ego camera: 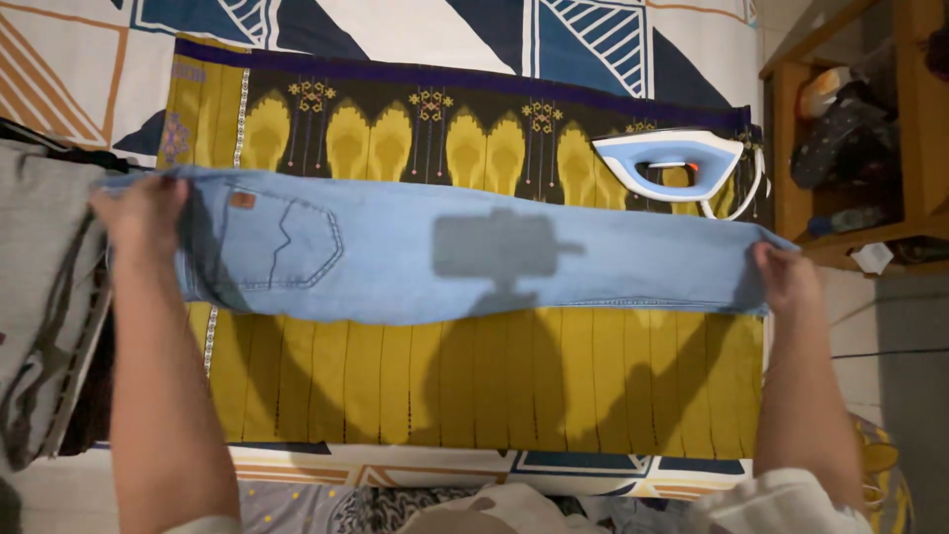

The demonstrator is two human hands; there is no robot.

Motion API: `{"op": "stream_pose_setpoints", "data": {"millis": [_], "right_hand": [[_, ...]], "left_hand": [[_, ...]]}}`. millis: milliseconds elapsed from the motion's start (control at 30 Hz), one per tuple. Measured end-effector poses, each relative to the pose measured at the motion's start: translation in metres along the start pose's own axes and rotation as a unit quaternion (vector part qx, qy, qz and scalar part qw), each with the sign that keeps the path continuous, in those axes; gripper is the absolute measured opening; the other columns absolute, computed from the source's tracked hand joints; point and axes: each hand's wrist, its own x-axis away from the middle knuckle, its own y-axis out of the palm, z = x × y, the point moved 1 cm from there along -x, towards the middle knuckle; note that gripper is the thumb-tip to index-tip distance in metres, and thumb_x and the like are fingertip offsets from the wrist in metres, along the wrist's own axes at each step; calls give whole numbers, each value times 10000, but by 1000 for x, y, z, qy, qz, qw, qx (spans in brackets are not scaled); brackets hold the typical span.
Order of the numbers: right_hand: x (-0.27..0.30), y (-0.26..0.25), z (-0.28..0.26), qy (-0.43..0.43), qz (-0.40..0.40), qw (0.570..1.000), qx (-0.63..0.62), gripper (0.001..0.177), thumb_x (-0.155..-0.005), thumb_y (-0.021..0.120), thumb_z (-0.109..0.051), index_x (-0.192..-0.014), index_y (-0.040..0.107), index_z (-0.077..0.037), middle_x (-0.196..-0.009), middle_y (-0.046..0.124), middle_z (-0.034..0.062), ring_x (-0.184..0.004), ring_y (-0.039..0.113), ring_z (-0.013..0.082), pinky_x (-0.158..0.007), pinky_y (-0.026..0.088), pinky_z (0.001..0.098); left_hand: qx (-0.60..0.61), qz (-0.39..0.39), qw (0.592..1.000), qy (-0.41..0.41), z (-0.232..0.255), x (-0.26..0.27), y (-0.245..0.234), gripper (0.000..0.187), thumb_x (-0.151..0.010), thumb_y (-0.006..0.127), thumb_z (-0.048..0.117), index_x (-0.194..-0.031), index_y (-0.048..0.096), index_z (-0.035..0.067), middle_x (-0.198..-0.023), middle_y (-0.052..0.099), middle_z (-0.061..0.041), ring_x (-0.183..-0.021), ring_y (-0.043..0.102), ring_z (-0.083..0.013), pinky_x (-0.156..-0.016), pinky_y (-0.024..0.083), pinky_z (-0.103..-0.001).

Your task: Ironing a pair of denim jeans on an ironing board and folding them.

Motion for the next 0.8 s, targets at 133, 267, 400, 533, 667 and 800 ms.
{"op": "stream_pose_setpoints", "data": {"millis": [133, 267, 400, 533, 667, 800], "right_hand": [[11, 30, 10, -146, -47, 971, 184, 106, -947, 596, 131, -1053, 587, 130, -1015, 699, 189, -886, 729, 251, -797, 629, 359], [-3, 28, 6, -158, 86, 960, 216, 28, -921, 627, 97, -904, 614, 79, -898, 736, 176, -759, 747, 227, -725, 673, 352], [-20, 15, 14, -167, 101, 957, 212, 53, -926, 655, 77, -881, 639, 99, -901, 737, 189, -769, 771, 265, -710, 694, 362], [-2, 17, 17, -173, 117, 951, 229, 79, -913, 668, 81, -894, 594, 100, -900, 729, 204, -744, 773, 260, -673, 650, 365], [8, 1, 18, -169, 114, 819, 536, 339, -929, 742, -226, -1117, 683, 49, -1045, 729, 241, -911, 721, 371, -803, 579, 468], [0, -17, 27, -184, 116, 676, 704, 627, -785, 827, -475, -1266, 693, -96, -1158, 688, 271, -1107, 643, 458, -950, 496, 506]], "left_hand": [[-74, 15, 997, 12, -28, -5, 15, 661, -977, 691, -58, -1456, 280, 137, -1261, 590, -170, -907, 703, -234, -768, 657, -404], [-33, -13, 999, 36, -12, -3, 27, 575, -1004, 689, 15, -1397, 299, 169, -1223, 646, -161, -920, 755, -253, -787, 679, -396], [-2, -15, 1000, 3, 8, 2, 44, 568, -998, 687, 36, -1393, 306, 181, -1151, 699, -158, -858, 782, -254, -755, 658, -371], [-16, -17, 1000, -2, -16, 2, 35, 659, -1038, 762, 63, -1451, 259, 163, -1186, 683, -139, -912, 774, -236, -805, 671, -395], [-272, -68, 945, 169, -20, 88, 59, 1023, -989, 683, 24, -1588, -132, 184, -1457, 489, -340, -973, 712, -317, -855, 615, -470], [-525, -203, 787, 254, -1, 239, 115, 803, -943, 754, 213, -1597, 343, -5, -1558, 452, -297, -1427, 441, -441, -1208, 338, -493]]}}
